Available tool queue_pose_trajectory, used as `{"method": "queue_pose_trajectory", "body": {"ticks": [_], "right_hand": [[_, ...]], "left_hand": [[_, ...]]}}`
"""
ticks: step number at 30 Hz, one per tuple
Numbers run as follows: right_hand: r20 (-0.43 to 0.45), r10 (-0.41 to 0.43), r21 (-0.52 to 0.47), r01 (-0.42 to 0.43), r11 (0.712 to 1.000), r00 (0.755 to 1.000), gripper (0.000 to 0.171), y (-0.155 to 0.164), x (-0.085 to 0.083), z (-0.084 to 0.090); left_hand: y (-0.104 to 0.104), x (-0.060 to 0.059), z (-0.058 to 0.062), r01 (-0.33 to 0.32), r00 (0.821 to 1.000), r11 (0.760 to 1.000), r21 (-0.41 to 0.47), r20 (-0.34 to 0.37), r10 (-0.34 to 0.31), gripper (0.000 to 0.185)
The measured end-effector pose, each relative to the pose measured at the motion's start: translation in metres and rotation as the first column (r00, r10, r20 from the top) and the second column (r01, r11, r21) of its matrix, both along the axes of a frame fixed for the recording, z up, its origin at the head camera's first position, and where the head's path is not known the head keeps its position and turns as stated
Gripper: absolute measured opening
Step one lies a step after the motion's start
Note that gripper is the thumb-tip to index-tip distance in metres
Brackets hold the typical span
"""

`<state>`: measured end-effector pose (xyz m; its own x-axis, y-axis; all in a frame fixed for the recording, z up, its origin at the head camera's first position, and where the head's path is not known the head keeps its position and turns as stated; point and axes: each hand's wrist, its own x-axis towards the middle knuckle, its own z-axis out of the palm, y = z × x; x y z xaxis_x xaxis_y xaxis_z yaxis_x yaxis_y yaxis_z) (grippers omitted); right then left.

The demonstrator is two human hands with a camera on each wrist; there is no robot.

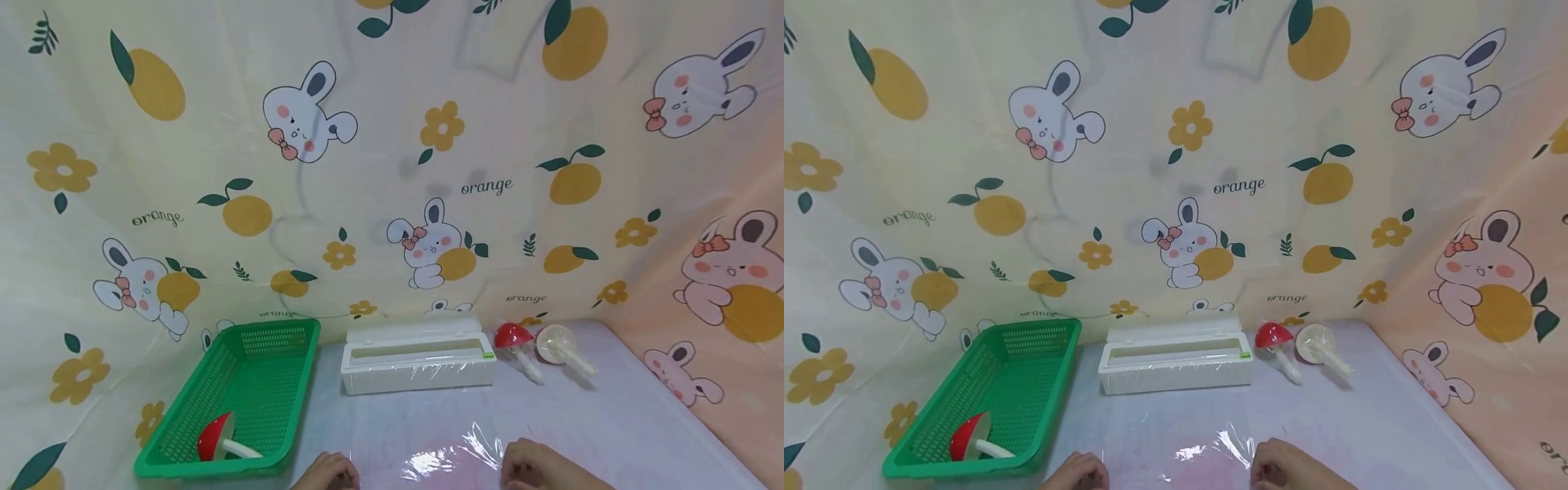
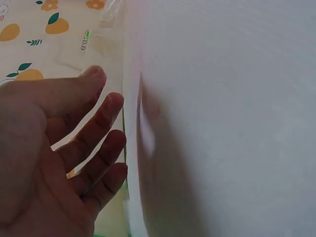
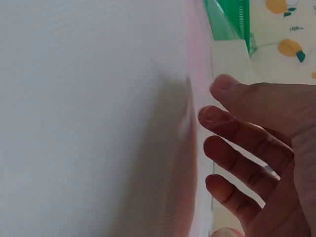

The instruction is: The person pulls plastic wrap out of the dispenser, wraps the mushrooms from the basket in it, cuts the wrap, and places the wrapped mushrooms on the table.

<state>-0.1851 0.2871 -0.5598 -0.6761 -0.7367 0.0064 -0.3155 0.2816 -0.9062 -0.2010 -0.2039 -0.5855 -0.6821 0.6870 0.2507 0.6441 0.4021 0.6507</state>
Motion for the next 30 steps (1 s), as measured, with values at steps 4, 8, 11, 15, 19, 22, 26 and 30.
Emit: {"method": "queue_pose_trajectory", "body": {"ticks": [4, 8, 11, 15, 19, 22, 26, 30], "right_hand": [[-0.055, 0.034, -0.036, -0.036, 0.999, 0.998, 0.016, -0.003, -0.001, -0.002], [-0.118, -0.002, -0.022, -0.001, 1.000, 0.993, 0.022, -0.006, -0.001, -0.003], [-0.098, -0.032, -0.007, 0.031, 0.999, 0.995, 0.024, -0.006, -0.001, -0.004], [-0.057, -0.062, 0.011, 0.063, 0.998, 0.996, 0.021, -0.006, 0.000, -0.005], [0.000, -0.090, 0.013, 0.090, 0.996, 0.996, 0.016, -0.007, 0.001, -0.004], [0.034, -0.110, 0.006, 0.110, 0.994, 0.993, 0.015, -0.007, 0.003, -0.003], [0.077, -0.164, 0.018, 0.164, 0.986, 0.983, 0.018, -0.008, 0.005, -0.001], [0.104, -0.201, 0.047, 0.197, 0.979, 0.974, 0.028, -0.008, 0.005, -0.004]], "left_hand": [[0.001, 0.001, 0.001, -0.026, 0.999, 0.999, -0.039, 0.025, 0.027, 0.004], [0.000, -0.004, -0.006, -0.076, 0.979, 0.993, -0.086, 0.182, 0.091, 0.016], [-0.004, -0.013, -0.019, -0.086, 0.965, 0.988, -0.132, 0.235, 0.115, 0.017], [-0.009, -0.026, -0.038, -0.048, 0.967, 0.987, -0.155, 0.239, 0.085, 0.016], [-0.010, -0.033, -0.047, -0.050, 0.946, 0.989, -0.138, 0.312, 0.091, 0.016], [-0.011, -0.035, -0.050, -0.062, 0.919, 0.991, -0.118, 0.380, 0.103, 0.014], [-0.009, -0.035, -0.048, -0.037, 0.908, 0.994, -0.106, 0.411, 0.078, 0.009], [-0.008, -0.033, -0.042, -0.035, 0.908, 0.995, -0.096, 0.412, 0.072, 0.010]]}}
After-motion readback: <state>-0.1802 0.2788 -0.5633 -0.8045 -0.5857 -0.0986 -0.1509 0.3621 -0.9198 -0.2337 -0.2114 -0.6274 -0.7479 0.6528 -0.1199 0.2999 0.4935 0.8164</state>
